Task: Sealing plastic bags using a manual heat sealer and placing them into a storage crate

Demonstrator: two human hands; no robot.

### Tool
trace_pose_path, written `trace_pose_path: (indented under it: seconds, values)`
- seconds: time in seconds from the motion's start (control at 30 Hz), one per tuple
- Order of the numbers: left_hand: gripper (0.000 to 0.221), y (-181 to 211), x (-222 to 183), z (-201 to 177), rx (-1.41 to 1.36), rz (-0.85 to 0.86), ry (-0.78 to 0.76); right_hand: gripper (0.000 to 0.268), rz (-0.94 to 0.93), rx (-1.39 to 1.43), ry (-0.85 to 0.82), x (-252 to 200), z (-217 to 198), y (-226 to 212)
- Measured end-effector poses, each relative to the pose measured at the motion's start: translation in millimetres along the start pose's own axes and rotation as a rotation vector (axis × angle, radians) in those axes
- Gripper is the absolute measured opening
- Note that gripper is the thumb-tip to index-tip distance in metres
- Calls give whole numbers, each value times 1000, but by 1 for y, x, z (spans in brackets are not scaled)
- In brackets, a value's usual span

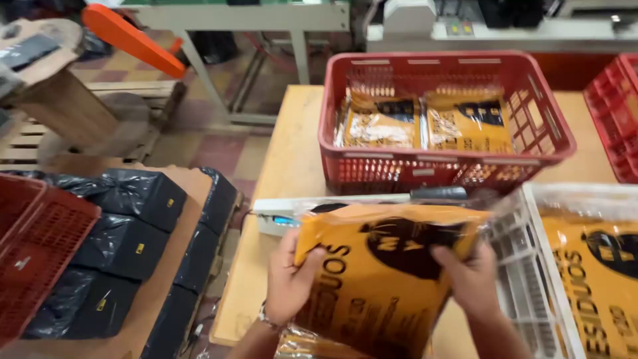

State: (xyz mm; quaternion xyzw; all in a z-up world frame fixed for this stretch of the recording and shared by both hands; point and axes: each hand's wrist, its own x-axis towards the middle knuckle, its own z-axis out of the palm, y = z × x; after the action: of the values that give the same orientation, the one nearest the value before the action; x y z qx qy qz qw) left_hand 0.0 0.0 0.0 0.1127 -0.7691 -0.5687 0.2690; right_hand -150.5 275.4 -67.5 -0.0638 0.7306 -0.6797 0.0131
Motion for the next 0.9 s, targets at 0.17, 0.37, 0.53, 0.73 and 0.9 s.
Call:
trace_pose_path:
  seconds: [0.17, 0.37, 0.53, 0.73, 0.9]
  values:
    - [27, -140, -46, 1, -99, -447, 64, 34, 283, 45, -156, -30, 46, 57]
    - [17, -240, -30, 27, -77, -450, 132, 24, 174, -86, -157, -13, 68, 113]
    - [21, -317, 1, 36, 110, -461, 89, 35, 268, -619, -97, 20, 67, 142]
    - [37, -319, 46, 21, 393, -591, 82, 12, 255, -399, 68, 33, 78, 138]
    - [20, -325, 18, 2, 30, -665, -56, 13, 407, -507, 173, 41, 79, 167]
